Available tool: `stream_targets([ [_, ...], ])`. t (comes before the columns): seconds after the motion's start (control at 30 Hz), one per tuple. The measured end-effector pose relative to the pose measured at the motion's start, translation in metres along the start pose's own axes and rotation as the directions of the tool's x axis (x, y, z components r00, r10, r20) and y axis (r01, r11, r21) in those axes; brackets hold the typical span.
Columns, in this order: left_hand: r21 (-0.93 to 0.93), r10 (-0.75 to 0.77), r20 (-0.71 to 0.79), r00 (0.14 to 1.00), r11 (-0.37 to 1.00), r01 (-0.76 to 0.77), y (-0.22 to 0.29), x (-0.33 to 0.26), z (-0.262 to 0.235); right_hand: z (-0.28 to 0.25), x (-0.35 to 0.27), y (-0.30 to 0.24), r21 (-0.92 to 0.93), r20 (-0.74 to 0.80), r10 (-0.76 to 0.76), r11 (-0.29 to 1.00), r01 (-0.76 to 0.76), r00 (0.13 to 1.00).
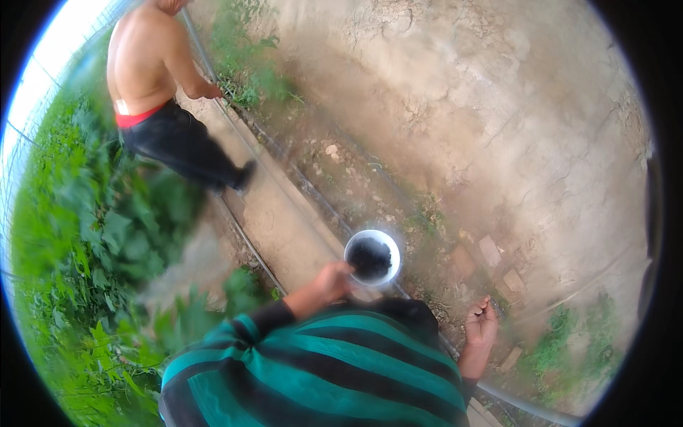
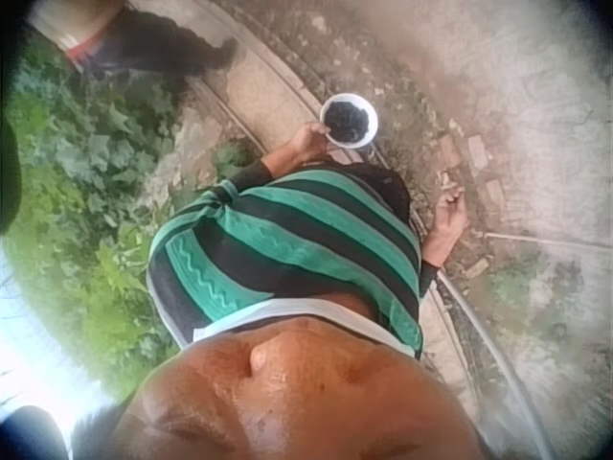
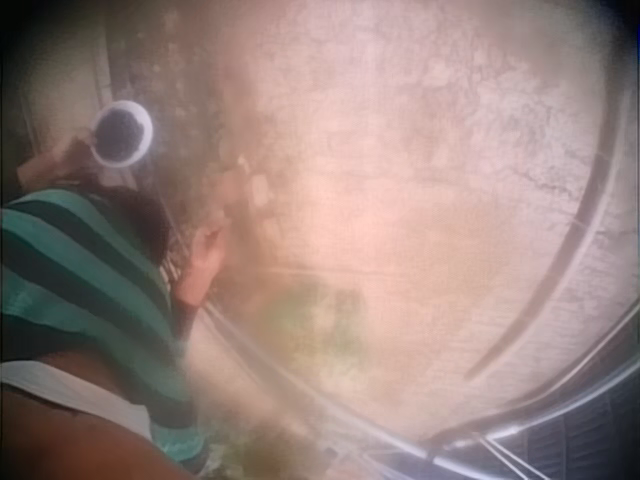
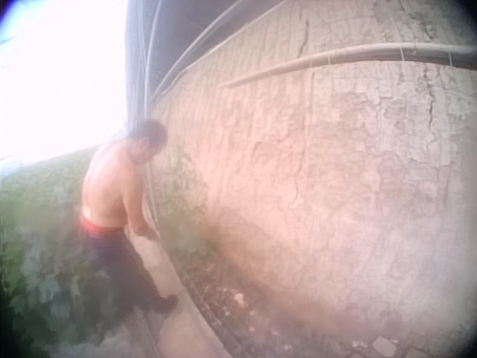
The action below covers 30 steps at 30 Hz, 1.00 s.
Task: The person walks along a raised garden bed inside a greenhouse, holding a white cup filled with dark seeds. They repeatedly reach into the cup with their right hand and place seeds into the soil along a row. Another person is visible working nearby. The person also briefly adjusts a plant stem against a support wire.
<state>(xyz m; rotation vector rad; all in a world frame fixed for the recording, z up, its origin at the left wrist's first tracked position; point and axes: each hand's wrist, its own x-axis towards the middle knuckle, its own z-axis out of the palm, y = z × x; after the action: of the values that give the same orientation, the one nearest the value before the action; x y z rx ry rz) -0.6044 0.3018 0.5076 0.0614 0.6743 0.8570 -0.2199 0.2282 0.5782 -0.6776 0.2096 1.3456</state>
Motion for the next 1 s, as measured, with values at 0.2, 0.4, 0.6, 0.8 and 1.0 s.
stream_targets([
  [0.2,-0.001,0.006,0.024,1.000,1.000,-0.006,-0.0014,0.0003,-0.0014,0.0052,-0.0030,0.0015,0.016,-0.031,0.000,1.000,0.000,1.000],
  [0.4,-0.003,0.003,0.055,0.998,1.000,-0.003,-0.0001,-0.0017,-0.0002,0.0060,-0.0032,0.0010,0.026,-0.036,0.002,1.000,-0.001,0.999],
  [0.6,-0.001,0.001,0.021,1.000,1.000,-0.001,-0.0007,0.0008,-0.0028,0.0063,-0.0019,-0.0002,0.025,-0.060,-0.001,1.000,0.003,0.998],
  [0.8,-0.009,0.007,0.059,0.998,1.000,-0.007,-0.0003,-0.0018,-0.0020,0.0066,-0.0042,0.0005,0.012,-0.060,-0.001,1.000,0.002,0.998],
  [1.0,-0.003,-0.010,0.027,1.000,1.000,0.010,0.0009,-0.0003,-0.0045,-0.0015,-0.0002,0.0008,-0.003,-0.034,-0.022,1.000,0.022,0.999],
])
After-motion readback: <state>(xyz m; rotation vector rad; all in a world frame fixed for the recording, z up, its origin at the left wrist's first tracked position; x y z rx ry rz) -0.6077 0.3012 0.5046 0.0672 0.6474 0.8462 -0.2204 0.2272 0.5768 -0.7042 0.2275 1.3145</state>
